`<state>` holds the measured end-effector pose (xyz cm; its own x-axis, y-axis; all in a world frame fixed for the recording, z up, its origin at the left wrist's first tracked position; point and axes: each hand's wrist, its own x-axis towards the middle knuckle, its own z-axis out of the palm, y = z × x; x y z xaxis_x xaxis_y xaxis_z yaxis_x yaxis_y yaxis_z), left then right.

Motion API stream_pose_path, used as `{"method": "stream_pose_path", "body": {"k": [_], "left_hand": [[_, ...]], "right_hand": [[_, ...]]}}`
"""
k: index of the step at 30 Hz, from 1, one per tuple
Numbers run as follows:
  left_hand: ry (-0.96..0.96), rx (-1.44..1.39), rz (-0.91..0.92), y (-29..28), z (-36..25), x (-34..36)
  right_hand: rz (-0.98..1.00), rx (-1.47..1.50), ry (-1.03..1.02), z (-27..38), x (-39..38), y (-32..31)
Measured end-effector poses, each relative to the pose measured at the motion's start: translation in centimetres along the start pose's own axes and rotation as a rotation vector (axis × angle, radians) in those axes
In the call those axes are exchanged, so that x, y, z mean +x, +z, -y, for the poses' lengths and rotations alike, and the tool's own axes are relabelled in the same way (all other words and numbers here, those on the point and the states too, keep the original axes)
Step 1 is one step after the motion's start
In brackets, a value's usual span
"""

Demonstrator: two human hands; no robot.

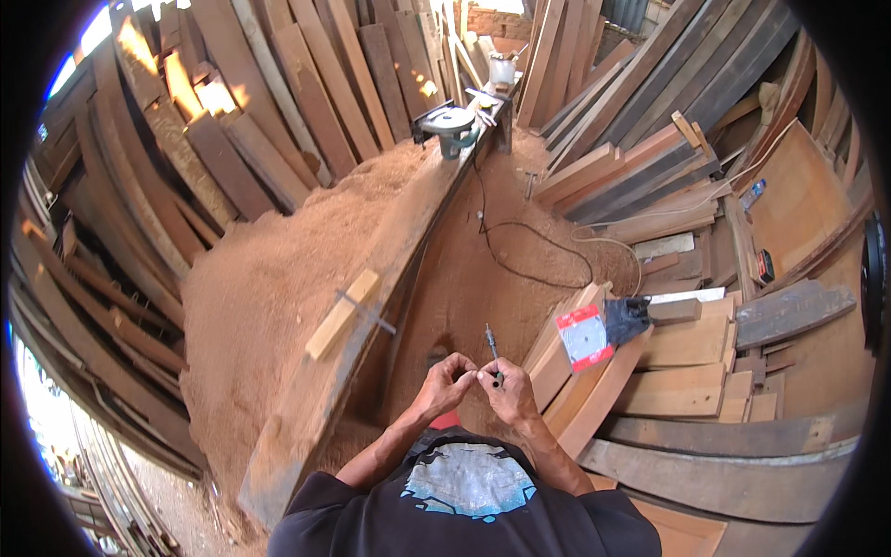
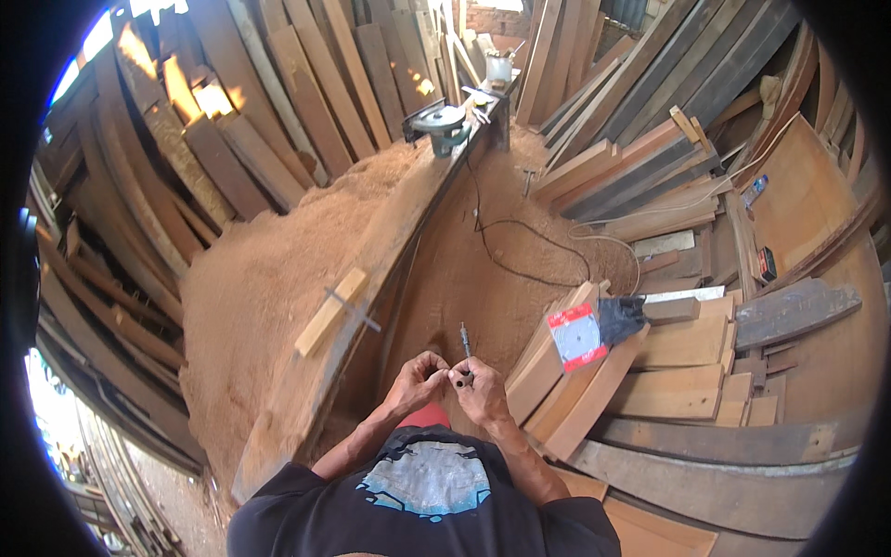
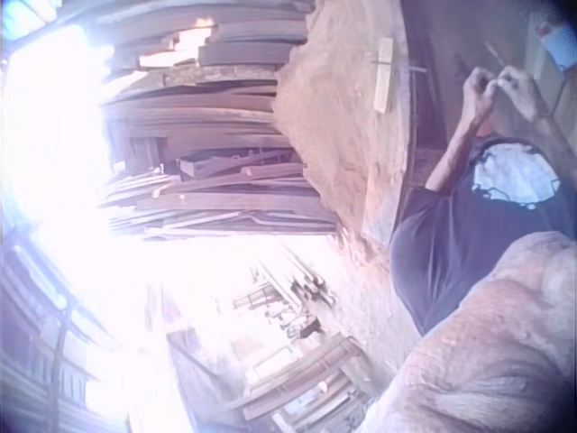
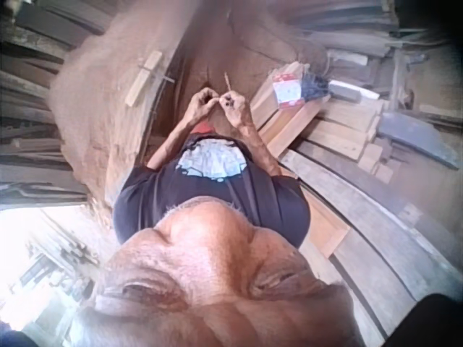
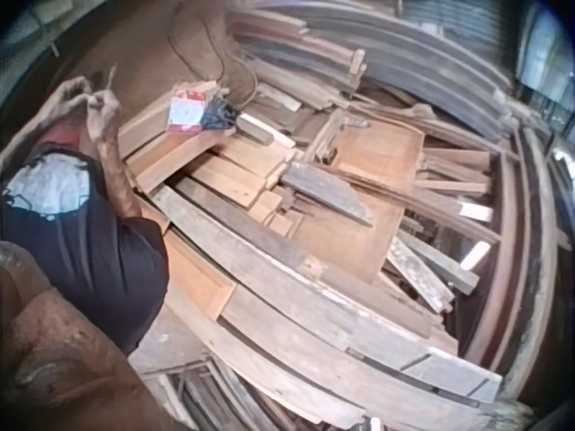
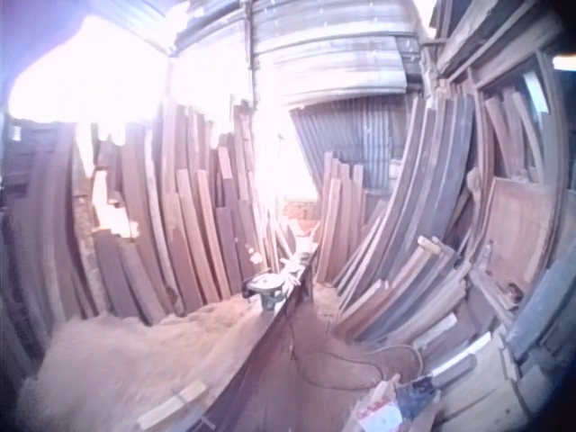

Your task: The person uses a hex key to tighten the blade of a circular saw on a workbench. They then walk to a pile of lumber, pick up a small metal rod, and return to the saw to continue adjusting the blade with the hex key. Finally, they pick up a package of replacement blades.

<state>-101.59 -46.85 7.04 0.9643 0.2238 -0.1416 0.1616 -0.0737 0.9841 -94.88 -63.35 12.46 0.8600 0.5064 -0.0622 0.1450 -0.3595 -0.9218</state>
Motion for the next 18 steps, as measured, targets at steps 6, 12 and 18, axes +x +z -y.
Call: {"method": "stream_pose_path", "body": {"k": [6, 12, 18], "left_hand": [[-0.145, -0.137, 0.189, -5.7, -2.2, 13.4], [-0.033, -0.228, 0.218, -9.2, -4.0, 23.5], [0.027, -0.382, 0.07, -9.6, -3.1, 31.1]], "right_hand": [[-0.081, -0.017, -0.109, -1.4, 13.6, 1.3], [-0.062, -0.08, -0.014, 1.7, 23.7, 0.3], [0.019, -0.111, -0.031, 0.7, 33.0, -0.5]]}}
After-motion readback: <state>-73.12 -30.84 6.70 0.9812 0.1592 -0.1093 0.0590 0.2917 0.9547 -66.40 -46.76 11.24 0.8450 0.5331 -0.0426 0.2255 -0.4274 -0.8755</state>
